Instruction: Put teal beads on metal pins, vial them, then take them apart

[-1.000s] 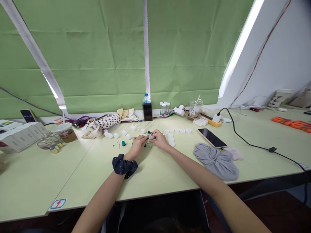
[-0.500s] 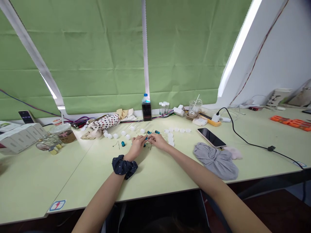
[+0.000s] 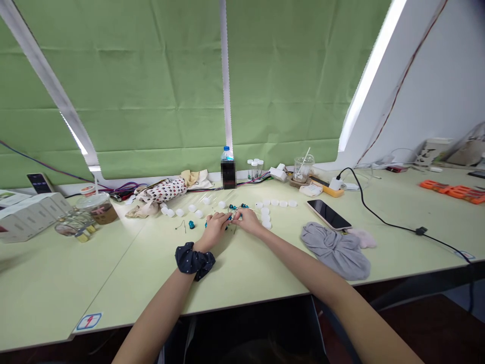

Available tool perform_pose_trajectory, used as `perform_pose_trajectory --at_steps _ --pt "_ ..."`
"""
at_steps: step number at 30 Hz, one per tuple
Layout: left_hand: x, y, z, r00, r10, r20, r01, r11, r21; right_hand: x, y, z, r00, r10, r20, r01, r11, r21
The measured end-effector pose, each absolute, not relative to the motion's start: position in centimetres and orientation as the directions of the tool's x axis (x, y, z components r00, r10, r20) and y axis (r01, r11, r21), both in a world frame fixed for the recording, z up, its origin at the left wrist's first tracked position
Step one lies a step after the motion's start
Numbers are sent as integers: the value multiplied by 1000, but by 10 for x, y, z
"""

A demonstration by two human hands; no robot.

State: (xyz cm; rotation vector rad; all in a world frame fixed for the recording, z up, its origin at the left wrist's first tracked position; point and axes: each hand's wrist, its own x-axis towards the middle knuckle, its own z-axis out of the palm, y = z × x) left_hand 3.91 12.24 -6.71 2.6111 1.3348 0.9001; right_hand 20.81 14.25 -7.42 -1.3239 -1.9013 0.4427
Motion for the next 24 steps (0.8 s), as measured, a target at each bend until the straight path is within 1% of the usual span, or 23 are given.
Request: perform_pose_trajectory --at_steps 5,13,18,21,24 --pt "39 122 -67 448 760 471 727 -617 303 206 139 -72 -183 901 393 604 419 -678" --pt "31 131 -73 407 768 495 744 -593 309 208 146 -78 -351 851 391 462 521 -718" --pt "30 132 -74 384 781 493 739 -580 343 205 145 -78 -342 844 413 431 531 -730" --pt "31 131 -73 372 793 482 752 -562 344 205 143 -76 -322 845 426 454 533 -714" --pt "31 132 -74 317 816 483 783 -512 352 206 141 -73 -315 851 421 563 525 -638"
